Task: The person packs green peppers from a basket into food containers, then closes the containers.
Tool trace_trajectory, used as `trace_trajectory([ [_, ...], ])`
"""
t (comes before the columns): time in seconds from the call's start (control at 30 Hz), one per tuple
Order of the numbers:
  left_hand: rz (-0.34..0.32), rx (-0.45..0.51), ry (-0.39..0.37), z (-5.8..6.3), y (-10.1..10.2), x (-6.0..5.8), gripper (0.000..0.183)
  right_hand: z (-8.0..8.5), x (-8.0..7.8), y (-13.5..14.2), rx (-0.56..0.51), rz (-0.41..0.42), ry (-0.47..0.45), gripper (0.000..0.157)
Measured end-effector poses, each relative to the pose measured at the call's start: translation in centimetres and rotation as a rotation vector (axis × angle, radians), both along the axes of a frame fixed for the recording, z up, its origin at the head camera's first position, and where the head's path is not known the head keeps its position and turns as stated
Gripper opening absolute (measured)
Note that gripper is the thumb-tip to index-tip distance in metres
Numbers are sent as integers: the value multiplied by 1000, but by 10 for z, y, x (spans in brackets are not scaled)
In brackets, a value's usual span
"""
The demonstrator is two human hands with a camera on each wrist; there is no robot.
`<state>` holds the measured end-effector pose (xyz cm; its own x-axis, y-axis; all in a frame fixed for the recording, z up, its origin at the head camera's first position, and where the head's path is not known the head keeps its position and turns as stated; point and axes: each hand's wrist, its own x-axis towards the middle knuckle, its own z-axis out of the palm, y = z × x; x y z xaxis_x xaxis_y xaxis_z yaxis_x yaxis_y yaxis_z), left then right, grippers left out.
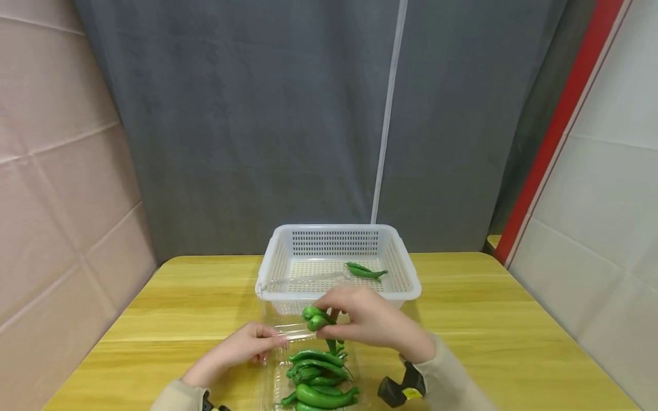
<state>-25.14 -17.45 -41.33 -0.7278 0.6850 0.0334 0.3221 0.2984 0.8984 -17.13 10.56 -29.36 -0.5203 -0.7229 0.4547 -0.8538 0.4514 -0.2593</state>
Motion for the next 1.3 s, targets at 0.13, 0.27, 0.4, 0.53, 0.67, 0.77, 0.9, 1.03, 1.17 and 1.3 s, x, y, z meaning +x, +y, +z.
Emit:
trace_trajectory([
  [0.13,-4,-1,-2,-1,0,0,26,-6,-2,-5,72,3,-46,19],
  [0.27,-10,1,-5,-1,0,-1,26,-13,-7,-11,161,-5,-52,14],
  [0.4,-9,2,-9,-2,-1,-1,27,-23,-14,-17,255,-31,-4,15],
  [0.53,-10,-5,-7,-2,-1,-1,28,-31,-18,-22,329,-62,41,16],
  [0.67,-11,-20,-8,-2,0,-1,28,-36,-19,-25,372,-101,15,18],
  [0.77,-10,-24,-14,-2,1,-2,28,-39,-20,-26,399,-140,-22,18],
  [0.9,-9,-20,-21,-2,1,-2,28,-43,-21,-26,427,-183,-48,17],
  [1.03,-11,-20,-16,-2,2,-2,28,-46,-22,-27,434,-200,-85,17],
  [1.17,-11,-20,-8,-2,1,-2,29,-48,-23,-27,448,-211,-111,16],
  [1.3,-7,-21,-7,-2,1,-1,29,-49,-23,-28,464,-221,-122,16],
])
